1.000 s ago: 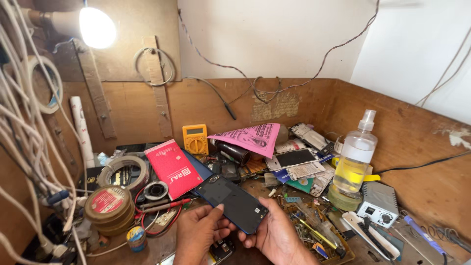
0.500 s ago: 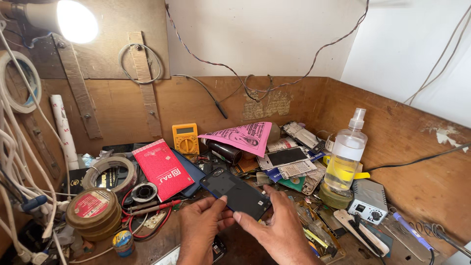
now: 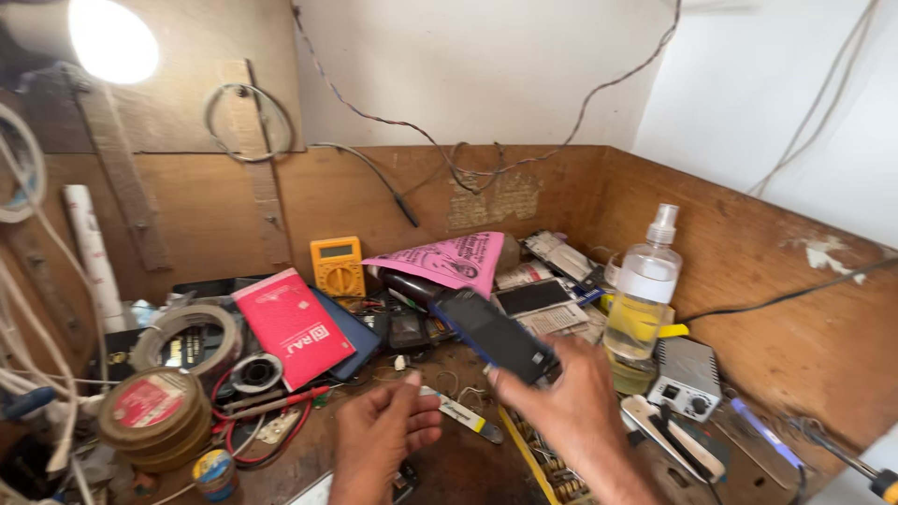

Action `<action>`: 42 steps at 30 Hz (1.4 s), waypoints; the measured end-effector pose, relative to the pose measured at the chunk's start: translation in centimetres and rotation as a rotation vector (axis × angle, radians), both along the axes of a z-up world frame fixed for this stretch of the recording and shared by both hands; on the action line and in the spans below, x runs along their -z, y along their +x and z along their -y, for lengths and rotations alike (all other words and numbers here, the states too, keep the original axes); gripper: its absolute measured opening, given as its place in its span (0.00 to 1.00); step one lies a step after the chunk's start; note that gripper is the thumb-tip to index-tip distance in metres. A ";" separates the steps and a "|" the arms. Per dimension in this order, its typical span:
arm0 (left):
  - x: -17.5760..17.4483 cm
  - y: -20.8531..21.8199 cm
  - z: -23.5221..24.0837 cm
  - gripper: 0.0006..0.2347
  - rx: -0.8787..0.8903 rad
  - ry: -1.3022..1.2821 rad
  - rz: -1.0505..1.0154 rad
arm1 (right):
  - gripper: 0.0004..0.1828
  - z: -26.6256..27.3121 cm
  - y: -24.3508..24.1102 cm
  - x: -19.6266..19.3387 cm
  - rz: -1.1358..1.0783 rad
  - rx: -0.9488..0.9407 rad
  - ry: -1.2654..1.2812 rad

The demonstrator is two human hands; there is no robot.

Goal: The person handles a disassembled smartphone, removes the back cover, and manipulates small internal components on a cluttered workbench. They pick up and examine tiny parts, then place them back into the phone chassis.

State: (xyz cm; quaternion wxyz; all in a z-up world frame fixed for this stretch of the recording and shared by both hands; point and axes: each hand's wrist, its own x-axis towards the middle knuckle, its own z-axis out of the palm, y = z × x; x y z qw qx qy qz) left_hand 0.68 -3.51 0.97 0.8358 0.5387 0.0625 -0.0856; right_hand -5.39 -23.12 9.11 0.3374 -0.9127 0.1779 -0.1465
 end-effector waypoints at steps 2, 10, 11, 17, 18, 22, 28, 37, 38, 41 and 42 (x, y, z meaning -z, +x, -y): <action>0.6 0.1 -0.4 0.15 -0.004 0.032 -0.021 | 0.33 1.3 0.8 -0.6 0.129 0.055 -0.084; 1.6 0.3 -1.8 0.14 -0.005 0.033 -0.065 | 0.34 6.3 3.0 -0.6 0.153 0.147 -0.152; 1.7 0.3 -1.8 0.14 -0.005 0.033 -0.063 | 0.36 6.6 3.3 -0.3 0.194 0.158 -0.224; 2.0 0.4 -1.3 0.14 -0.039 0.120 0.014 | 0.36 7.5 5.4 1.5 0.149 0.178 -0.422; 2.2 0.5 -1.1 0.13 -0.042 0.137 0.041 | 0.36 7.4 5.6 1.7 0.122 0.179 -0.450; 2.9 1.1 -0.6 0.13 -0.005 0.147 0.032 | 0.36 6.3 5.9 2.3 0.104 0.201 -0.444; 4.2 2.1 -0.7 0.15 0.047 0.119 -0.008 | 0.39 6.0 5.9 2.2 0.053 0.215 -0.556; 4.7 2.1 -0.7 0.15 0.012 0.170 -0.061 | 0.42 5.9 5.7 2.4 0.058 0.199 -0.568; 4.7 2.1 -0.8 0.14 0.014 0.165 -0.061 | 0.42 5.9 5.7 2.4 0.056 0.198 -0.563; 4.8 2.3 -1.2 0.14 0.020 0.145 -0.050 | 0.42 5.9 5.7 2.4 0.055 0.197 -0.557; 4.8 2.3 -1.3 0.14 0.025 0.137 -0.045 | 0.42 5.9 5.7 2.4 0.055 0.198 -0.558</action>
